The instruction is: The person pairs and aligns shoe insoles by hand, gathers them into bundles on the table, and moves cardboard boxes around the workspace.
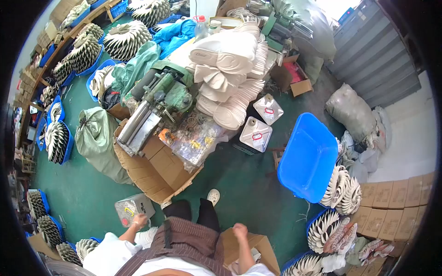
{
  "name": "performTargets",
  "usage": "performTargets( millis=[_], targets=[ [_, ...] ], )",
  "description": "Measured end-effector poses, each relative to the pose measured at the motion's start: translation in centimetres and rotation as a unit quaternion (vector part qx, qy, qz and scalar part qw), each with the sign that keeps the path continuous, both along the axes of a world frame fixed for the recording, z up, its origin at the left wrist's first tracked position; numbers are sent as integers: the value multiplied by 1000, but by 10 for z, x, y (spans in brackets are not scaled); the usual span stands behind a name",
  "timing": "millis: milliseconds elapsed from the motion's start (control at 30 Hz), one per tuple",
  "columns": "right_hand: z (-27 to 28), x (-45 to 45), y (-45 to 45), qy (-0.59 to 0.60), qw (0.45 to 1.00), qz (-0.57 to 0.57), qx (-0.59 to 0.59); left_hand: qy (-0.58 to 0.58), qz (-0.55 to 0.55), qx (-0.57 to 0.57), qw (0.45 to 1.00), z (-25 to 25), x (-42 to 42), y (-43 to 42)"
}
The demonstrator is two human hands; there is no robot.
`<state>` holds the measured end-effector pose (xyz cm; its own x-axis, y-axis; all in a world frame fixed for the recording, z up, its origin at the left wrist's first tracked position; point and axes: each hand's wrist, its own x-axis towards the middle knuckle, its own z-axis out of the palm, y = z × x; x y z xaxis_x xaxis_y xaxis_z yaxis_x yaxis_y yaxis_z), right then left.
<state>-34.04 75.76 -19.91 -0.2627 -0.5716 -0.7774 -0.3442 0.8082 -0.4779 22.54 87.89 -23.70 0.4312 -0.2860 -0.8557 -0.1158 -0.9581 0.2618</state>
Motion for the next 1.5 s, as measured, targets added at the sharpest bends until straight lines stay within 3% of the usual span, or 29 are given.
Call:
performTargets(
  millis=[33,67,133,267,333,433,500,633,700,767,833,967,1133,1233,1300,1367,1500],
  targets=[
    [9,-22,-32,6,997,20,-68,58,60,-44,996,39,-34,-36],
    [30,-31,-72,-3,996,-62,-57,86,47,-66,993,65,-62,-68],
    [46,-54,-149,-3,990,-70,-121,99,-28,-89,991,75,-102,-113],
    [83,-52,-312,-53,977,-38,-205,229,-16,-170,958,139,-162,-223],
    [128,-25,-378,-84,963,14,-254,240,-5,-229,943,187,-184,-282],
    [157,5,-454,-137,939,21,-314,321,27,-293,900,212,-192,-358],
    [177,20,-490,-171,947,31,-271,361,89,-334,866,263,-201,-407],
    [215,44,-562,-161,935,111,-297,433,173,-385,796,310,-200,-491],
    [230,49,-603,-213,928,57,-299,425,159,-406,793,331,-202,-521],
    [239,52,-652,-264,914,20,-307,421,139,-432,785,344,-203,-558],
    [233,53,-708,-272,905,24,-326,250,-24,-537,806,353,-205,-588],
    [231,78,-806,-357,886,-20,-295,292,183,-481,806,369,-203,-644],
    [204,120,-918,-444,858,-61,-249,273,294,-371,838,362,-212,-701],
    [189,145,-963,-466,853,-79,-220,290,303,-336,843,362,-212,-721],
    [178,160,-981,-550,791,5,-269,267,316,-324,851,362,-214,-727],
    [196,169,-979,-605,765,37,-216,275,331,-301,851,370,-215,-731],
    [217,174,-964,-628,741,42,-233,304,353,-311,828,362,-215,-736]
  ],
)
